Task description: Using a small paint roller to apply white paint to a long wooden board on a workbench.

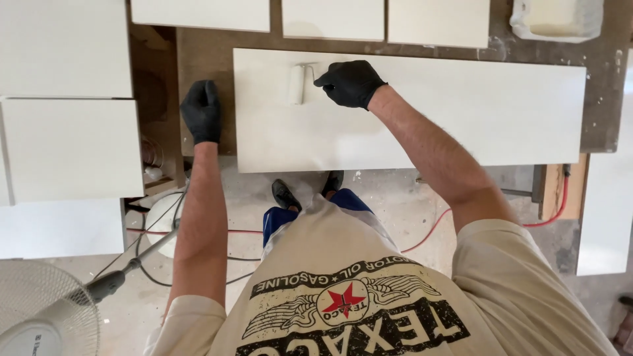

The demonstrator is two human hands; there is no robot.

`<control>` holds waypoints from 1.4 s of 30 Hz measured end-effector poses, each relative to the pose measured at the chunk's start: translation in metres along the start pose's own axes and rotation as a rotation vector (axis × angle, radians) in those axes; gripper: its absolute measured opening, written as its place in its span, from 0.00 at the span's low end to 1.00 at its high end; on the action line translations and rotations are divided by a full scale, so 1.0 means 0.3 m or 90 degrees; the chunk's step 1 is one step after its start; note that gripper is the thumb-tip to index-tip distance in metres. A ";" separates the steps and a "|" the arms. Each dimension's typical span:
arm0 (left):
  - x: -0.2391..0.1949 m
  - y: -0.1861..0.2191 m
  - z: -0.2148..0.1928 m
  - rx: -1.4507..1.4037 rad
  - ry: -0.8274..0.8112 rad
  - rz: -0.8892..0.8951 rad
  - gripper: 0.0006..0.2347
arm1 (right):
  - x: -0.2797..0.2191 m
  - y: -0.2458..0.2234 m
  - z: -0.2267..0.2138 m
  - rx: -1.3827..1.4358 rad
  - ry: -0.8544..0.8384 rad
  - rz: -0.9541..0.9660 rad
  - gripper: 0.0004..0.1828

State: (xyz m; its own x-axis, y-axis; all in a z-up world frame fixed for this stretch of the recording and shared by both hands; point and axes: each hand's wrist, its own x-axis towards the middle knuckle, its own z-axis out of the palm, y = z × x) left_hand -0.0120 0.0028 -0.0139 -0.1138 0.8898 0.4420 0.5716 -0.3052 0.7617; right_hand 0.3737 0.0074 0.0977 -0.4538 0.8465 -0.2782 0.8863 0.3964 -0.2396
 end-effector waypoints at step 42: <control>-0.504 0.454 -0.079 -0.278 0.245 -0.403 0.06 | -0.530 0.595 0.150 -0.037 0.014 -0.072 0.14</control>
State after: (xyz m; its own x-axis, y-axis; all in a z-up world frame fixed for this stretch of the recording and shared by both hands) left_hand 0.0638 -0.1813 0.0343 -0.6185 0.7837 -0.0572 -0.0468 0.0359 0.9983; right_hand 0.5998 -0.0724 0.0572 -0.5502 0.8022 -0.2319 0.8333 0.5098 -0.2137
